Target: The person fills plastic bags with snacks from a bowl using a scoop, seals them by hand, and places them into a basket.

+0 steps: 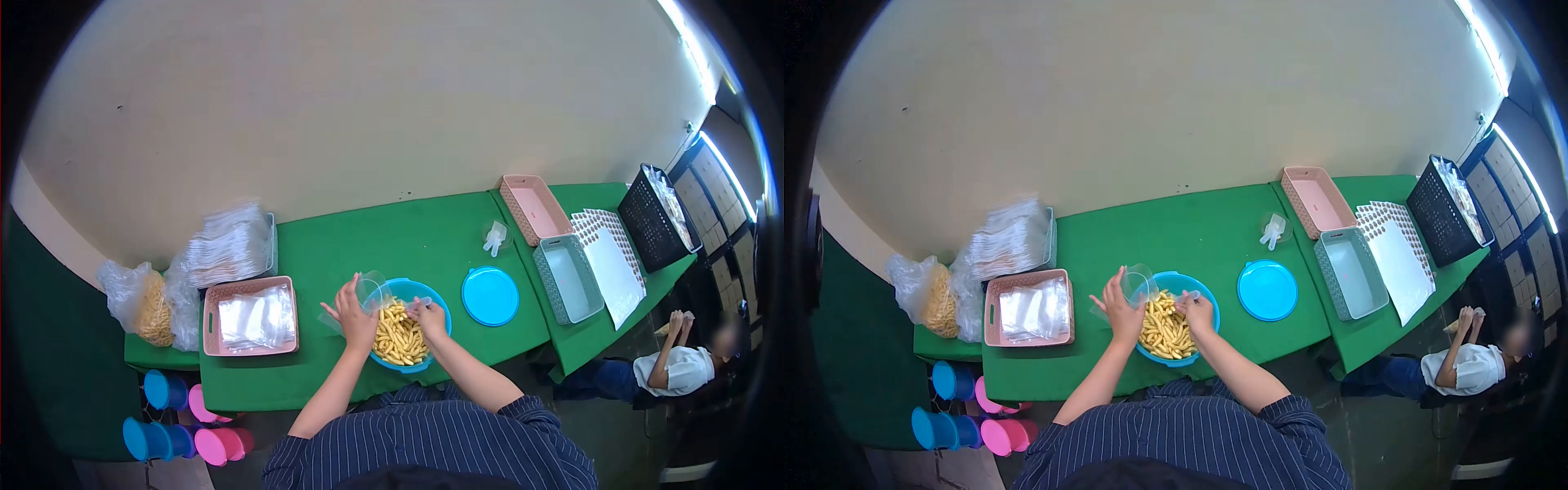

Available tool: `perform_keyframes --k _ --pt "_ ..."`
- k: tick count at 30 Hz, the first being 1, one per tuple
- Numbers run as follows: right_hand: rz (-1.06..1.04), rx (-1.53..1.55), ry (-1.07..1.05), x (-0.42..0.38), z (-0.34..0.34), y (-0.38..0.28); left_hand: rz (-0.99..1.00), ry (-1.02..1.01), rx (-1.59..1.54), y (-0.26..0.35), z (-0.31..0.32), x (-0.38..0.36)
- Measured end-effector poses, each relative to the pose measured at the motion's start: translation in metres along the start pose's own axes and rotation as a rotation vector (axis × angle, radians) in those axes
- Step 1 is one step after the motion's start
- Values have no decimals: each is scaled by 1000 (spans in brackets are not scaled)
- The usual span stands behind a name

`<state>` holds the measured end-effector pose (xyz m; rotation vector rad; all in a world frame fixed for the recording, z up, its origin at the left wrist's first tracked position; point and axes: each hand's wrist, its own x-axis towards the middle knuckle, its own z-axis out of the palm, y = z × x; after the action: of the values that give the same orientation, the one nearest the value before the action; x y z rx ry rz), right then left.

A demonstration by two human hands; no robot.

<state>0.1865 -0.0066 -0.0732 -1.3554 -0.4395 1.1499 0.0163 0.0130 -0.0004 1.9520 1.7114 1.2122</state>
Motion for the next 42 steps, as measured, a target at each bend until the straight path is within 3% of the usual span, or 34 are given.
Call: perform_keyframes --k 6,22,29,33,37,40,41,42 --pt "214 312 276 -9 4 8 -8 1 0 0 -1 0" --pt "195 541 185 -83 -11 -61 -6 27 -15 -1 -1 -1" --pt "33 649 206 -76 -2 -103 99 8 -3 3 -6 -1" --pt "63 593 58 -69 15 -104 161 31 -25 2 -7 -3" --pt "-106 289 -38 -69 40 -102 249 30 -79 3 -9 -2" --pt "-613 -560 -336 -96 54 -135 266 30 -80 0 -7 -3" --pt "-612 -560 -336 -102 56 -144 265 43 -88 -1 -6 -3" --pt "-821 -607 -330 -105 56 -149 264 41 -88 -1 -7 -3"
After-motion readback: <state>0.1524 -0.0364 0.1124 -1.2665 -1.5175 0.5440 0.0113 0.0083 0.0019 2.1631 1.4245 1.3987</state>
